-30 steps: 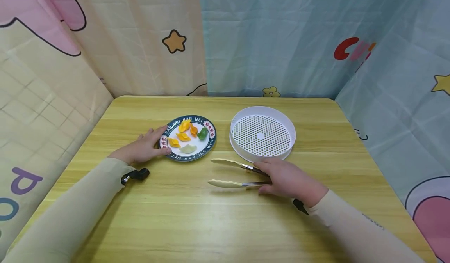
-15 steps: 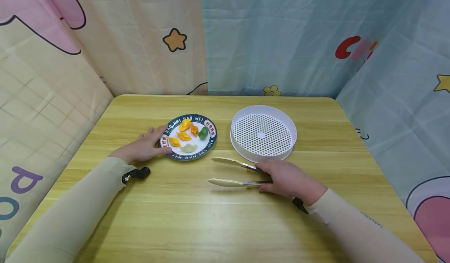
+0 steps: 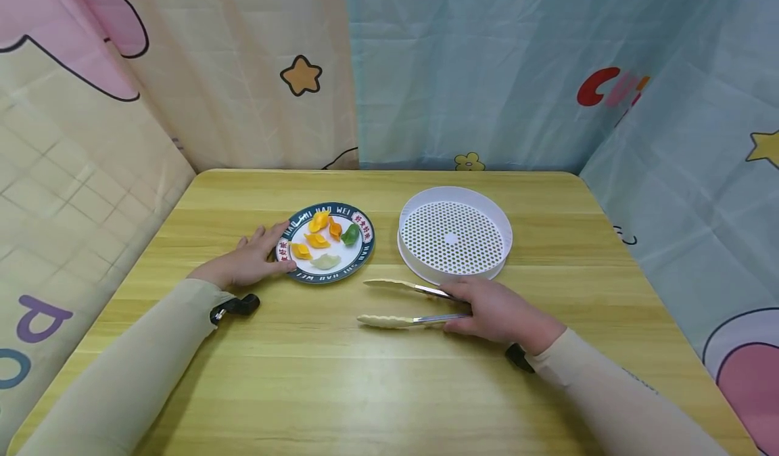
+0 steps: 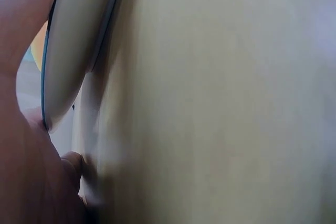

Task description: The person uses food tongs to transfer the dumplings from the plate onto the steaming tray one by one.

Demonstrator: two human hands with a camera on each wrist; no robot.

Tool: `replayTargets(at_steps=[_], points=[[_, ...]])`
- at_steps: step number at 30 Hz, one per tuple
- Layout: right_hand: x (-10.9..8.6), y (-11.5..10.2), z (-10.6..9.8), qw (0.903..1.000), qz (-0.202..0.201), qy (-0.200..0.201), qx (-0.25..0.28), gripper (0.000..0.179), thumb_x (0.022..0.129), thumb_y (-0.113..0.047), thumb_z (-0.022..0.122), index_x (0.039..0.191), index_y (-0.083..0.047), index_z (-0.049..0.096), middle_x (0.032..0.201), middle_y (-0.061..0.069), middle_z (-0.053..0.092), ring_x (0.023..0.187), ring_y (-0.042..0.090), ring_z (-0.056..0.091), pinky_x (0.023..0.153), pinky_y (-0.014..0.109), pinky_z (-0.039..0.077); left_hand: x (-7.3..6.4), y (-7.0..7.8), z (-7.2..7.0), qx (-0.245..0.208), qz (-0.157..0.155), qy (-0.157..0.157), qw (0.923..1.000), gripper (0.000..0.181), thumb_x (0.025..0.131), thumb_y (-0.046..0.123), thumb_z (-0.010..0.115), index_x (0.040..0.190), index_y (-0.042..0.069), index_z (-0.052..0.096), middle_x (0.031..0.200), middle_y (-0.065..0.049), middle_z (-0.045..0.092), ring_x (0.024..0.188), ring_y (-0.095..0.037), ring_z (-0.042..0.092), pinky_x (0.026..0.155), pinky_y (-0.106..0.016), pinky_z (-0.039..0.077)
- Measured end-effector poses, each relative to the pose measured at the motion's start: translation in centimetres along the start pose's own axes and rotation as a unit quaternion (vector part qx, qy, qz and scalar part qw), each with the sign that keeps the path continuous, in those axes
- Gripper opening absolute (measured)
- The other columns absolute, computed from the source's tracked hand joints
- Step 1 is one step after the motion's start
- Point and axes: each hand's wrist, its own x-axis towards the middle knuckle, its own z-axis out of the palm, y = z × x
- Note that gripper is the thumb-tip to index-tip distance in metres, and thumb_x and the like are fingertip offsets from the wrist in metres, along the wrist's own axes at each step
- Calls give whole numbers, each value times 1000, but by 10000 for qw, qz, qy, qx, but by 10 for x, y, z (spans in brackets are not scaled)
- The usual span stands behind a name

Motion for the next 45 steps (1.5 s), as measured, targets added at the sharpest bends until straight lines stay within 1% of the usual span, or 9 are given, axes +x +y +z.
replayTargets(at_steps=[6, 10, 13, 20, 25, 29, 36, 40, 45], points=[[5, -5, 2, 9993, -167, 261, 194, 50, 92, -35, 83, 136, -16, 67, 129, -2, 70, 114, 19, 65, 96, 44, 57, 0, -4, 2, -13, 3, -48, 10000, 118, 89, 80, 61, 171, 22, -2, 179, -12, 0, 161, -50, -9, 125, -73, -6], [13, -15, 0, 9983, -196, 405, 373, 41, 93, -30, 82, 129, -17, 67, 104, -8, 67, 94, 13, 61, 82, 34, 53, 0, -4, 0, -108, 1, -131, 9999, 122, 87, 77, 66, 171, 22, -4, 179, -12, -3, 161, -50, -11, 125, -74, -7], [20, -22, -6, 9982, -151, 542, 191, 38, 92, -29, 83, 124, -15, 68, 92, -10, 62, 85, 14, 58, 76, 32, 50, 0, -3, -1, -169, -6, -168, 9997, 124, 86, 76, 69, 171, 23, -4, 179, -12, -3, 161, -50, -12, 124, -74, -8], [42, -38, -26, 9963, -82, 761, -389, 32, 95, -30, 79, 122, -14, 71, 83, -11, 62, 79, 11, 59, 72, 35, 51, 2, -2, -2, -177, 0, -182, 9997, 126, 84, 77, 70, 171, 25, -4, 179, -11, -2, 161, -49, -12, 125, -74, -8], [62, -48, -40, 9956, -68, 606, -712, 29, 96, -31, 78, 121, -16, 73, 93, -7, 71, 80, 13, 62, 71, 38, 54, 3, -1, -2, -132, 5, -197, 9997, 126, 84, 78, 69, 171, 24, -4, 179, -12, -2, 161, -49, -12, 125, -73, -8], [80, -49, -48, 9960, -129, 349, -816, 27, 97, -31, 77, 118, -15, 72, 91, -6, 71, 74, 12, 59, 67, 35, 52, 3, -2, -1, -122, -15, -206, 9997, 127, 84, 78, 69, 171, 23, -5, 179, -13, -2, 161, -49, -12, 125, -73, -9], [99, -45, -51, 9967, -94, -191, -784, 42, 99, -32, 75, 135, -11, 69, 101, -2, 75, 78, 10, 58, 72, 33, 52, 3, -1, -1, -114, -54, -204, 9997, 127, 83, 79, 69, 171, 24, -5, 179, -12, -2, 161, -48, -12, 125, -73, -9], [107, -39, -50, 9965, -121, -371, -738, 37, 99, -33, 75, 128, -12, 71, 93, -5, 71, 77, 10, 58, 73, 34, 52, 4, 0, -1, -153, -42, -182, 9997, 127, 83, 77, 70, 171, 24, -4, 179, -12, -1, 161, -49, -12, 125, -73, -9], [115, -34, -46, 9961, -138, -510, -701, 20, 99, -35, 75, 111, -19, 70, 82, -10, 64, 75, 11, 56, 72, 34, 50, 5, -2, -1, -159, -55, -200, 9997, 127, 83, 78, 70, 171, 25, -5, 179, -10, -2, 161, -48, -12, 125, -73, -9]])
